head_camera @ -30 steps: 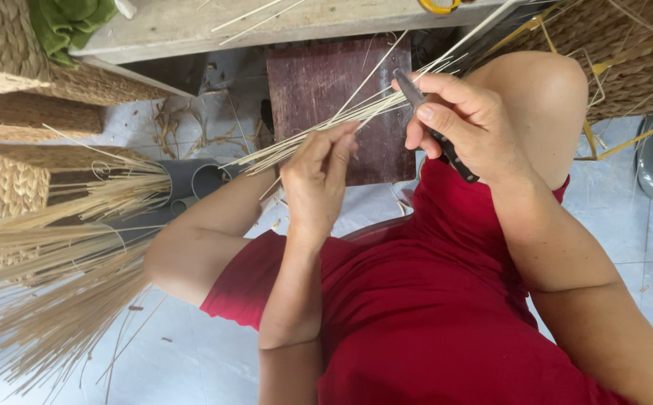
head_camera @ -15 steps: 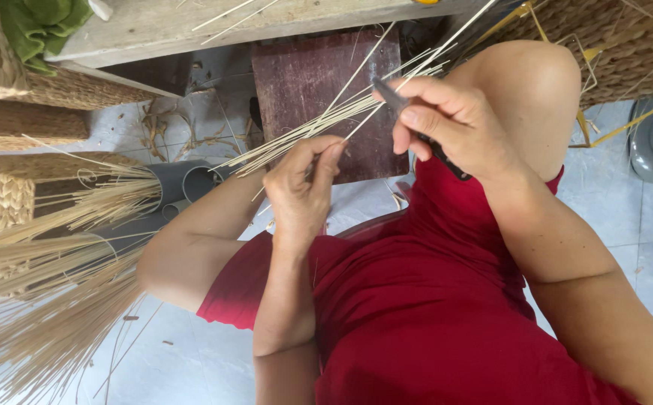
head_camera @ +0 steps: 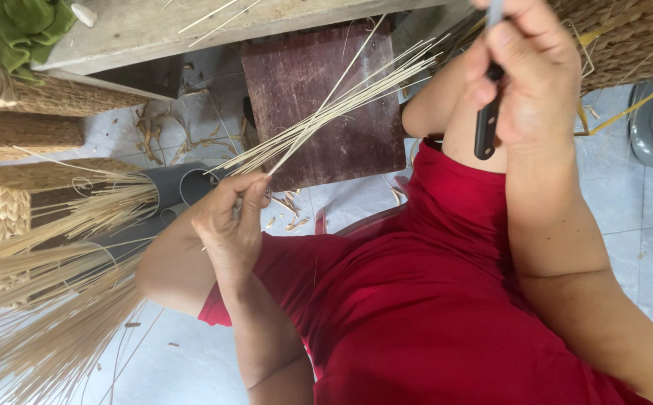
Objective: The person sits on the floor holding thin bamboo sticks and runs a small knife along each stick to split and trim it into narrow strips, placing finished sticks on a board and reaching for new ones from a pile.
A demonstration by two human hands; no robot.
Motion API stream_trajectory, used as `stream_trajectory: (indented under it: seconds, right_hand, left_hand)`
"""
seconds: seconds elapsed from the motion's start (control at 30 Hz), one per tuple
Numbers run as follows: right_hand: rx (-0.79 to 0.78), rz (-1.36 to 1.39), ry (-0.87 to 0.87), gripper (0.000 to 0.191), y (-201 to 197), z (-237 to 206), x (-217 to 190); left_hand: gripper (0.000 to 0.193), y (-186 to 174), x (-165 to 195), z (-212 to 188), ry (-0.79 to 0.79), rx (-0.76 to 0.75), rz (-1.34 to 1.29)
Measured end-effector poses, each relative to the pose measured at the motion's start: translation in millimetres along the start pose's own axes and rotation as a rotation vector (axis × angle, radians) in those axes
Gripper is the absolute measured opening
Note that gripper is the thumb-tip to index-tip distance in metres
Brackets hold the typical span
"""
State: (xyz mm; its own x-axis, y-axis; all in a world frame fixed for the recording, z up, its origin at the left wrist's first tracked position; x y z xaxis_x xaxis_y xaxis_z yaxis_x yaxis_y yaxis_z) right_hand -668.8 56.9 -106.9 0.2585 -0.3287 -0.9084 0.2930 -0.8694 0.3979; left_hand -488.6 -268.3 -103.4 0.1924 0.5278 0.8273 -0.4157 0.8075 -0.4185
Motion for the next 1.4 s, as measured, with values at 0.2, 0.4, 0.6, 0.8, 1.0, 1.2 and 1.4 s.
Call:
stream_trajectory:
  seconds: [0.2,0.4,0.6,0.8,1.0,1.2,1.4]
  right_hand:
    - [-0.206,-0.159,0.082,0.038,24,-2,0]
    - [-0.555,-0.501,0.200,0.045,70,-7,21]
    - [-0.519,-0.596,0.152,0.037,71,-9,28]
    - [-0.484,-0.499,0.153,0.034,62,-10,34]
    - [-0.466,-0.450,0.161,0.034,59,-10,34]
    - [-0.426,-0.384,0.189,0.033,55,-12,34]
    - [-0.419,-0.369,0.185,0.032,55,-14,32]
  left_hand:
    - [0.008,18,-10,-5,-0.134,0.096,-0.205]
    - [0.008,67,6,6,-0.062,-0.034,-0.264]
    - [0.008,77,20,13,-0.050,-0.099,-0.275]
    - [0.008,72,23,13,-0.056,-0.099,-0.267]
    - [0.008,67,24,13,-0.049,-0.119,-0.247]
    - [0.007,65,25,13,-0.048,-0.120,-0.229]
    - [0.007,63,25,11,-0.052,-0.132,-0.188]
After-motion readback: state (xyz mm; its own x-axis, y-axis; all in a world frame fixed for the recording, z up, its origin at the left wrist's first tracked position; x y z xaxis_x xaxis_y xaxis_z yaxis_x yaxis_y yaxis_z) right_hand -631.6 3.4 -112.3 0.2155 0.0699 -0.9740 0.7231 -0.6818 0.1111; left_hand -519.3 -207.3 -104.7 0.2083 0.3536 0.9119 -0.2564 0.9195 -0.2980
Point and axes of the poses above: each hand's wrist, its own z-axis towards the middle knuckle, its own y-axis out of the palm, x = y × z, the point moved 1 cm from there along z, towards the middle knuckle, and after that the axes turned 11 degrees about y, right-handed, at the moved point
